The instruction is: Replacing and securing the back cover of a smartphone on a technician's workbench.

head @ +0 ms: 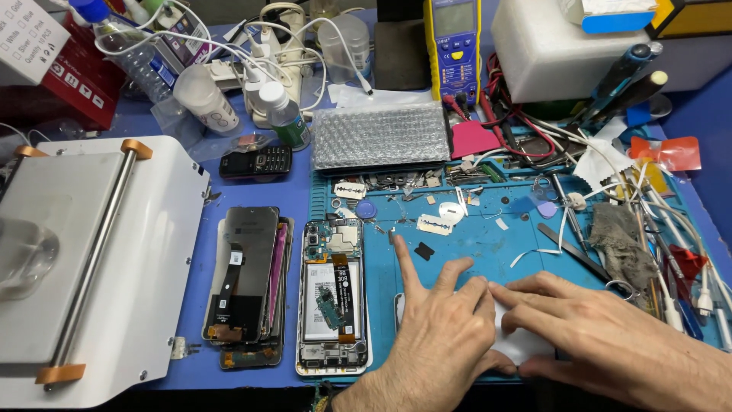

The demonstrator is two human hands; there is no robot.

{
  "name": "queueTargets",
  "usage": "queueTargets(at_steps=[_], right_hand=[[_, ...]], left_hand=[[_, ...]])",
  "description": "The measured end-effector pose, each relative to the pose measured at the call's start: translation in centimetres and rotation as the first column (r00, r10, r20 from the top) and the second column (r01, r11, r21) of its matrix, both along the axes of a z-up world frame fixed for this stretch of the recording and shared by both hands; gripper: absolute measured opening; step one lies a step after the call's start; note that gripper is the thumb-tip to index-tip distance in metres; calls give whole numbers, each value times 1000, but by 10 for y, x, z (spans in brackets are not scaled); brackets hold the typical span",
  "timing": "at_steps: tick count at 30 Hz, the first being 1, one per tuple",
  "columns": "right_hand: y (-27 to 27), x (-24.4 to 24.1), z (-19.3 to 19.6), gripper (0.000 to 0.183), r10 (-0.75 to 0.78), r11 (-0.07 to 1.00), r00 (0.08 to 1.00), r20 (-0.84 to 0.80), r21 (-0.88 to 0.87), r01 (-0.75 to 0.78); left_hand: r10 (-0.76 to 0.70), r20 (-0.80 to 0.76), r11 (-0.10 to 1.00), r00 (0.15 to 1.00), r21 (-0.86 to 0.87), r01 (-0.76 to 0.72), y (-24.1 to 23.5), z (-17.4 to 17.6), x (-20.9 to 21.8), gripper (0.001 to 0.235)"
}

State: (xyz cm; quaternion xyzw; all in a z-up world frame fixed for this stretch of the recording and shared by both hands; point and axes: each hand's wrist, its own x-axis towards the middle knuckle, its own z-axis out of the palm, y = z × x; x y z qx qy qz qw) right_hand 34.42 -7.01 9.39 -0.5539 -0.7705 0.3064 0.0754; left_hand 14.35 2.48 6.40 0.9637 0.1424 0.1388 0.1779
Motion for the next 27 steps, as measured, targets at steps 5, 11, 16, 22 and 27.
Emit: queueTargets(at_steps=[5, 11, 16, 22, 27], right_hand=[[-3, -2, 6, 84, -176, 982, 984, -15, -79, 175], [-3, -2, 7, 75, -217, 968, 974, 63, -112, 222], [-4, -3, 7, 71, -197, 971, 975, 100, -119, 208], [-7, -3, 6, 67, -196, 975, 977, 79, -93, 203], [-7, -4, 8, 67, -181, 982, 983, -4, -58, 181]], left_hand=[[28, 21, 999, 999, 39, -28, -6, 1, 2, 63], [37, -8, 993, 999, 115, -36, -12, -2, 3, 58], [59, 47, 990, 997, 122, -65, -11, -2, 4, 54], [-37, -86, 999, 996, 6, 38, -3, 5, 5, 44], [-79, -131, 997, 988, -27, 76, 0, 12, 8, 32]])
